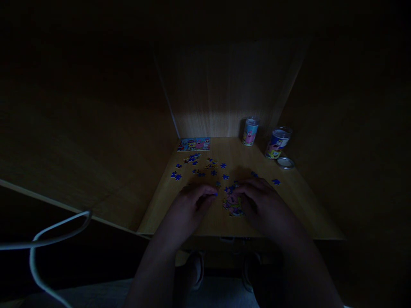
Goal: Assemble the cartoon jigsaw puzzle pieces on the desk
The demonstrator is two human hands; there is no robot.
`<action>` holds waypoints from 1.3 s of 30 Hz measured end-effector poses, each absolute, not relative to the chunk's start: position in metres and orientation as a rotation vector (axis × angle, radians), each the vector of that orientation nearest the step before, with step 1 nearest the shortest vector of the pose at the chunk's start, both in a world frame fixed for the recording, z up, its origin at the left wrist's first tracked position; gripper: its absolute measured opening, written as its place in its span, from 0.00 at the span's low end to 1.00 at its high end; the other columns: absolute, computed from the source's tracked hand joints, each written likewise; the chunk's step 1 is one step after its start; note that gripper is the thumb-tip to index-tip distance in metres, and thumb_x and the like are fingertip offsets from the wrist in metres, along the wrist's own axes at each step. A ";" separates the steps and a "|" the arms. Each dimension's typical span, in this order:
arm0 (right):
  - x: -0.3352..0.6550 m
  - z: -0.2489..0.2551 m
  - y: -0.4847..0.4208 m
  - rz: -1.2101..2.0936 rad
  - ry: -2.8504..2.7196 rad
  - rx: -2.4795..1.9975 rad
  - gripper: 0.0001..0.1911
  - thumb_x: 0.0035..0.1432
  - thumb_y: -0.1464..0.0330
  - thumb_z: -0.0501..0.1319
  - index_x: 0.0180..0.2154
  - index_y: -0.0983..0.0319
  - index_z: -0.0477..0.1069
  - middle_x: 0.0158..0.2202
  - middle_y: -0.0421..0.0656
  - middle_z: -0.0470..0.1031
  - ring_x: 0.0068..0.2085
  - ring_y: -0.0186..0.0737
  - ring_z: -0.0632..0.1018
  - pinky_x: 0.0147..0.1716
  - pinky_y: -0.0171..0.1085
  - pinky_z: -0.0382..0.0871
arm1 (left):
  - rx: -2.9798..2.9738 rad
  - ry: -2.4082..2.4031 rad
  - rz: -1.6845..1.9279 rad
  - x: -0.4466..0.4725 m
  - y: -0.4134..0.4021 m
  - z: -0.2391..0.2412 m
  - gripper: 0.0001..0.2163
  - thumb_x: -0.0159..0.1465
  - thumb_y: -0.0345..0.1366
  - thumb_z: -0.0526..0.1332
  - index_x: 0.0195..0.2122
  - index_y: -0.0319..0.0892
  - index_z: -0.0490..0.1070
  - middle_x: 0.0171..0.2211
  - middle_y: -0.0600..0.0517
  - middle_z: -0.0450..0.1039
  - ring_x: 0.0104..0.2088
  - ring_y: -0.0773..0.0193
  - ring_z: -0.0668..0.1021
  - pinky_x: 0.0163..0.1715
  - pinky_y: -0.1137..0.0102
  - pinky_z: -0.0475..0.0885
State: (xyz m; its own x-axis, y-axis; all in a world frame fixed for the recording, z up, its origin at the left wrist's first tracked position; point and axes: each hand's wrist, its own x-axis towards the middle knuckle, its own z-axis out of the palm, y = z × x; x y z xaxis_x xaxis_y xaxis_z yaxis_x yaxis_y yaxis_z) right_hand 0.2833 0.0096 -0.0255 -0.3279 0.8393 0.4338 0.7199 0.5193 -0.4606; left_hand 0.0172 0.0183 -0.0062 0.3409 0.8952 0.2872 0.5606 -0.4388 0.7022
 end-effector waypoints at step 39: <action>0.284 -0.028 0.010 0.249 -2.129 -1.273 0.14 0.72 0.74 0.62 0.50 0.53 0.84 0.57 0.46 0.85 0.59 0.51 0.83 0.63 0.59 0.80 | 2.277 1.536 1.018 0.007 0.020 -0.002 0.08 0.77 0.32 0.63 0.50 0.48 0.82 0.48 0.48 0.88 0.49 0.51 0.88 0.55 0.55 0.83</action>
State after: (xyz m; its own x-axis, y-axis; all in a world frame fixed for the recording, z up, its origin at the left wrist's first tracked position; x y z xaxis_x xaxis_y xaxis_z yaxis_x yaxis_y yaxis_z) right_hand 0.2836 0.0099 -0.0281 -0.3283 0.8438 0.4245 0.7232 0.5136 -0.4617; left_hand 0.0074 0.0202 -0.0018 0.2173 0.8794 0.4236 0.7331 -0.4335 0.5240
